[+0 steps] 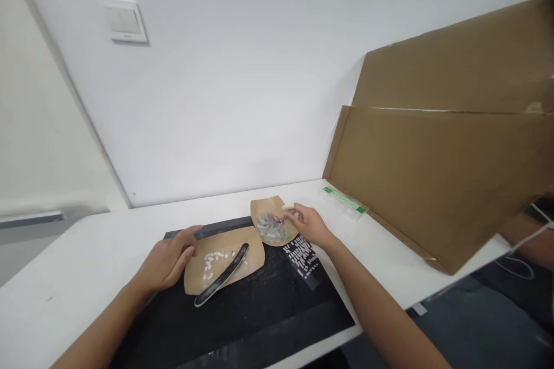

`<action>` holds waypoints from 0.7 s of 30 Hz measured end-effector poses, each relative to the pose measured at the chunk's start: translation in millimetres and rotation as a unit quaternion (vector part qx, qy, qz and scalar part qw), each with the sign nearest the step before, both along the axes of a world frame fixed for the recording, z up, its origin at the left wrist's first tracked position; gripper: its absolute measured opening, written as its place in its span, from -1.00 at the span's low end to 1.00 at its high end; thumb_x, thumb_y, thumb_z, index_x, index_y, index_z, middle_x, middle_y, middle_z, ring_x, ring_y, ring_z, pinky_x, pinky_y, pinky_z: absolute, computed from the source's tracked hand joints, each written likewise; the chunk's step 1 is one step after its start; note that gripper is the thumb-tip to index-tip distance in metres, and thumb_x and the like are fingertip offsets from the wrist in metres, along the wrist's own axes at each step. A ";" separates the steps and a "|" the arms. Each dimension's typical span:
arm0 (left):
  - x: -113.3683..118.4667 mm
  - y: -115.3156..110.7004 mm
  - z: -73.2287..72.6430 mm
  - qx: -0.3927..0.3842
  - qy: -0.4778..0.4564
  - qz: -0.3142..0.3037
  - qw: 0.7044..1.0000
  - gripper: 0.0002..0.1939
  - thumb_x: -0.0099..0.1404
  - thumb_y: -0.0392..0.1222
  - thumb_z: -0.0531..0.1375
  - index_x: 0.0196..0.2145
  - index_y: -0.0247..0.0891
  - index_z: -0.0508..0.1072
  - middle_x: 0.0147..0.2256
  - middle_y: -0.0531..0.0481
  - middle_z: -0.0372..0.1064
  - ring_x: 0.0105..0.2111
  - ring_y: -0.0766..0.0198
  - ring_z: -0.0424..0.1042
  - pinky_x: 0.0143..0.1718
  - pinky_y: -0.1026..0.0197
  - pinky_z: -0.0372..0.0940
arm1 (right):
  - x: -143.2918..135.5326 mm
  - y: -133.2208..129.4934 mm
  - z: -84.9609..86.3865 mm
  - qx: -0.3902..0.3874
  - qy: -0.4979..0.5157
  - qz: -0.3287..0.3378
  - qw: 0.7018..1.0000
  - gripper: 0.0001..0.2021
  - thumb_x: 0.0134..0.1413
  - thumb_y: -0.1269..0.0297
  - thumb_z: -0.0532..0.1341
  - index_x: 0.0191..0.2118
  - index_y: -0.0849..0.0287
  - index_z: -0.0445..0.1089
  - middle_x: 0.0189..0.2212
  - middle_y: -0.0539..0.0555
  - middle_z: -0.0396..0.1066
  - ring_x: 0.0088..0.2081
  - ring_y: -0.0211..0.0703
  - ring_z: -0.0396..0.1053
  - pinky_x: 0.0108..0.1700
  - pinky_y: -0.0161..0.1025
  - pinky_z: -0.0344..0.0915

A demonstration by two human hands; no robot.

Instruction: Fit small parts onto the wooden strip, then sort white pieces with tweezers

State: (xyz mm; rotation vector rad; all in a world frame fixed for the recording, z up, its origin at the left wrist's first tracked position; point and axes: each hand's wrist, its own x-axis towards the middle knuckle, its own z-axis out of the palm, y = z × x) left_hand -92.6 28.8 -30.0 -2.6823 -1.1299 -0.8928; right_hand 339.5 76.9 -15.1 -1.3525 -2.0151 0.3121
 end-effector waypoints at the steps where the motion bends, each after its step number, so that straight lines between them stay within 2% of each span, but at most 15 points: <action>1: -0.8 0.7 -1.2 -0.005 0.002 0.006 1.000 -0.63 0.52 -0.17 -0.08 0.19 -0.15 0.31 -0.34 0.02 0.56 -0.37 0.15 0.61 -0.33 0.21 0.45 | 0.3 0.0 1.0 -0.003 0.000 0.005 1.000 -0.72 0.36 0.06 0.14 -0.20 0.11 0.52 -0.24 0.02 0.64 -0.40 -0.17 0.44 -0.31 -0.28 0.26; 5: -3.5 3.5 -4.6 -0.005 0.010 0.016 1.000 -0.61 0.52 -0.16 -0.07 0.23 -0.17 0.25 -0.30 0.01 0.58 -0.39 0.17 0.60 -0.36 0.23 0.42 | 1.0 -0.1 1.8 -0.009 -0.002 0.018 1.000 -0.64 0.40 0.07 0.10 -0.34 0.08 0.54 -0.39 -0.03 0.61 -0.38 -0.15 0.48 -0.24 -0.27 0.29; 8: -4.6 4.3 -5.2 -0.003 0.012 0.017 1.000 -0.62 0.51 -0.17 -0.06 0.21 -0.15 0.27 -0.30 0.01 0.58 -0.37 0.16 0.61 -0.32 0.21 0.43 | -1.2 1.1 -2.1 -0.009 0.000 0.022 1.000 -0.59 0.47 0.13 -0.01 -0.30 0.09 0.52 -0.39 -0.01 0.60 -0.41 -0.16 0.49 -0.18 -0.25 0.33; 12: -5.3 4.3 -5.6 -0.002 0.009 0.025 1.000 -0.59 0.50 -0.17 -0.05 0.25 -0.16 0.25 -0.29 0.02 0.58 -0.35 0.14 0.61 -0.30 0.20 0.44 | -6.4 6.1 -5.2 -0.018 -0.006 0.051 0.999 -0.72 0.43 0.40 -0.07 -0.06 0.12 0.39 -0.10 0.09 0.62 -0.27 -0.16 0.56 -0.10 -0.21 0.41; 14: -5.3 4.3 -5.9 -0.002 0.002 0.031 1.000 -0.59 0.49 -0.17 -0.04 0.23 -0.16 0.27 -0.29 0.02 0.57 -0.36 0.15 0.60 -0.31 0.21 0.43 | -8.0 9.9 -0.8 -0.026 -0.025 0.074 0.997 -0.70 0.33 0.50 -0.01 0.06 0.14 0.31 0.11 0.18 0.52 -0.16 -0.13 0.58 -0.03 -0.17 0.43; 16: -5.3 4.6 -6.3 0.001 -0.001 0.035 0.999 -0.62 0.48 -0.17 -0.03 0.20 -0.16 0.31 -0.30 0.02 0.57 -0.35 0.15 0.60 -0.30 0.21 0.43 | -9.5 14.6 8.2 -0.034 -0.053 0.099 0.993 -0.60 0.25 0.54 0.04 0.16 0.16 0.24 0.28 0.26 0.35 0.00 -0.06 0.54 0.08 -0.10 0.40; 18: -5.7 5.2 -7.1 0.004 0.002 0.036 0.999 -0.63 0.48 -0.17 -0.02 0.18 -0.15 0.32 -0.30 0.01 0.57 -0.34 0.14 0.60 -0.29 0.20 0.44 | -12.0 20.3 19.7 -0.044 -0.089 0.123 0.987 -0.55 0.24 0.50 0.08 0.23 0.17 0.21 0.33 0.30 0.27 0.15 0.04 0.45 0.17 -0.03 0.34; 21: -7.7 6.2 -10.2 0.003 0.002 0.033 0.999 -0.61 0.48 -0.18 -0.03 0.21 -0.15 0.27 -0.30 0.01 0.56 -0.34 0.13 0.60 -0.28 0.19 0.44 | -19.7 30.5 34.9 -0.075 -0.157 0.170 0.970 -0.53 0.24 0.36 0.19 0.25 0.18 0.25 0.24 0.30 0.36 0.19 0.14 0.39 0.19 -0.03 0.29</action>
